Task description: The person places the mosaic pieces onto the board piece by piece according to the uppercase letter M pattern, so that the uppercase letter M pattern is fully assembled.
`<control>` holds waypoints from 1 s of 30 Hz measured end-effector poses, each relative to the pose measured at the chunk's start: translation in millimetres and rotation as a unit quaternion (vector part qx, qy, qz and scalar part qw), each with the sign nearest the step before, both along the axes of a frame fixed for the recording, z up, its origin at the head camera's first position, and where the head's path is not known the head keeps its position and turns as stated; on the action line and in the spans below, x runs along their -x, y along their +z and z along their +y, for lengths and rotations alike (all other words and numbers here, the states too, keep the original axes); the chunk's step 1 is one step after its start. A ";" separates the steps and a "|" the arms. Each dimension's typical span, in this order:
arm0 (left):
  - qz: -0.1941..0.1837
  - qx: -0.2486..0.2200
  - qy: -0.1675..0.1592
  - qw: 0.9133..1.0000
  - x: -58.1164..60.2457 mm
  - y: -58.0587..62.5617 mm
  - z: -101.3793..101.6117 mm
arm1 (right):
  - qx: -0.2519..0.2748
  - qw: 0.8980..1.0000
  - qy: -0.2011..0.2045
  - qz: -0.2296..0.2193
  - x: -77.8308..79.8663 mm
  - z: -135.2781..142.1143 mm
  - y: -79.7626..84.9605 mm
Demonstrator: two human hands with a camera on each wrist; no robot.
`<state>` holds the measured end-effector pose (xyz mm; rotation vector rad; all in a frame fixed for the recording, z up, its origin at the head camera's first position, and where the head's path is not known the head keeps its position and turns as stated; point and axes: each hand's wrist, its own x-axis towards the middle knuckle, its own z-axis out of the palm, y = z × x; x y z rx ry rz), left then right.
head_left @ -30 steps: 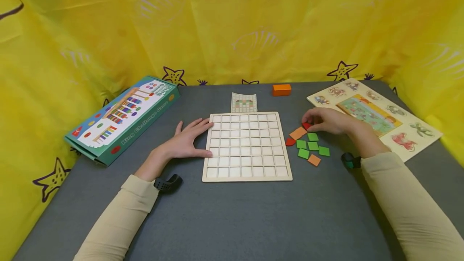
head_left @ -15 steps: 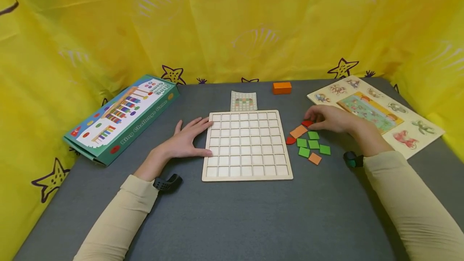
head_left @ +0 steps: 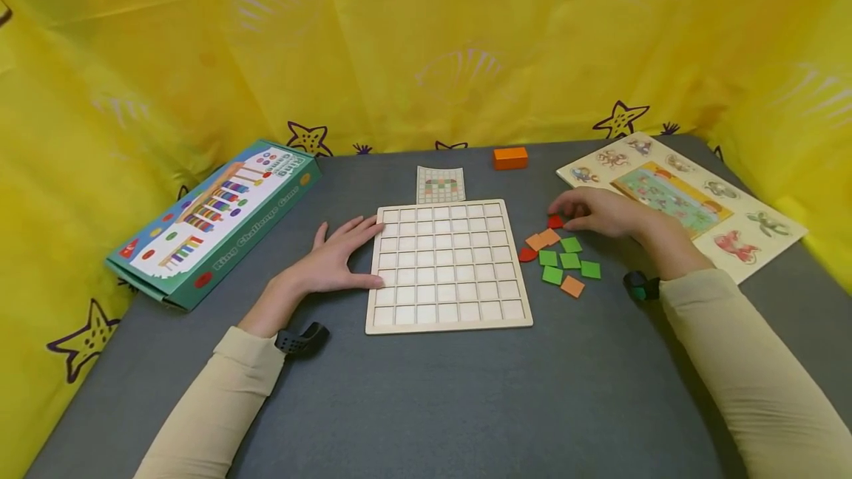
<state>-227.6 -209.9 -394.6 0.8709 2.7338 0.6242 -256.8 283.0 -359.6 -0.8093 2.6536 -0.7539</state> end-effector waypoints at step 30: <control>0.004 0.005 0.003 1.000 -1.6 -1.4 -0.6 | -0.005 0.999 -0.030 0.021 0.1 -4.2 0.9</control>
